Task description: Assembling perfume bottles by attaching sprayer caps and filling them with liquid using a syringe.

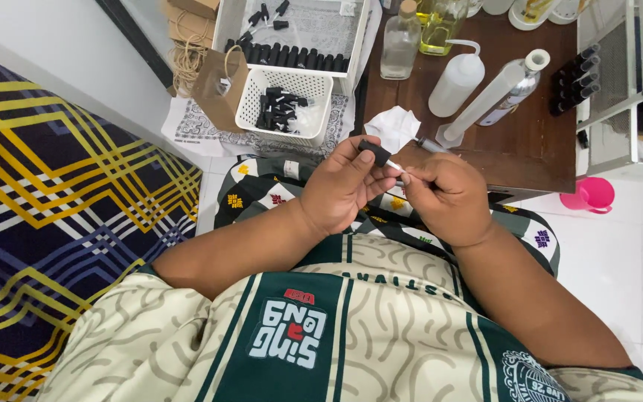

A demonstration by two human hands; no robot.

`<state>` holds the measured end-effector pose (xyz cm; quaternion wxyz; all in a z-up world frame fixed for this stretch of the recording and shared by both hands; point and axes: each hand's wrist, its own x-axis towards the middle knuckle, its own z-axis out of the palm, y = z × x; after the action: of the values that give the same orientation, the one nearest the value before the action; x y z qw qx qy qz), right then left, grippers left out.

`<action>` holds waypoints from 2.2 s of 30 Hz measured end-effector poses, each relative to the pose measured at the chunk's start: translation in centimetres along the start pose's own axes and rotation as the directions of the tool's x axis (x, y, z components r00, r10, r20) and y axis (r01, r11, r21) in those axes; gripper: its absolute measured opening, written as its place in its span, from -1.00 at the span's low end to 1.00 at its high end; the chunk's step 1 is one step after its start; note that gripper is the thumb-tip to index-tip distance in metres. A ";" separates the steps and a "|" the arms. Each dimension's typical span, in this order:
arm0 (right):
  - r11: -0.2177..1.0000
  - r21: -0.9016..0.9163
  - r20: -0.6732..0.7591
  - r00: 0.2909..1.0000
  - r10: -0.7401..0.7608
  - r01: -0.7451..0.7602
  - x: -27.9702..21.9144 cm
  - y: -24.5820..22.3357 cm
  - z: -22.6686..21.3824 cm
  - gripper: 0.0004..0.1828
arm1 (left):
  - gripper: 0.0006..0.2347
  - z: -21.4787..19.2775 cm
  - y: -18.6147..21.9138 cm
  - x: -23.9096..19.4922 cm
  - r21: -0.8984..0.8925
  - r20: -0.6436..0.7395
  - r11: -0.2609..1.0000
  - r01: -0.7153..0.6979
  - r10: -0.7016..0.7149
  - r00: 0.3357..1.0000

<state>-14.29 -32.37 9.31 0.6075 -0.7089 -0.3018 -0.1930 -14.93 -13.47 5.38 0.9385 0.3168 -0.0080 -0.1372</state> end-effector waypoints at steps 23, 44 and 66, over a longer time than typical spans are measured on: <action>0.992 -0.101 -0.001 0.998 0.069 -0.069 -2.3 1.3 -0.1 -0.91 | -0.77 -0.7 -1.7 0.2 0.224 -0.006 0.973 -0.061 0.064 0.998; 0.281 0.223 -0.194 0.240 0.951 -0.933 -4.3 15.1 -2.7 -0.77 | -0.59 -14.7 10.4 5.2 0.852 -0.450 -0.175 0.493 0.234 0.862; 0.322 -0.492 -0.119 0.429 0.895 -0.809 -3.0 30.7 1.5 -0.74 | -0.69 -16.4 14.3 10.8 0.825 -0.449 -0.314 0.470 0.143 0.882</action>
<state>3.68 -33.96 -15.73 0.3910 -0.8993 0.1240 0.1516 0.76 4.35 0.02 0.2481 0.9507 0.1136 -0.1476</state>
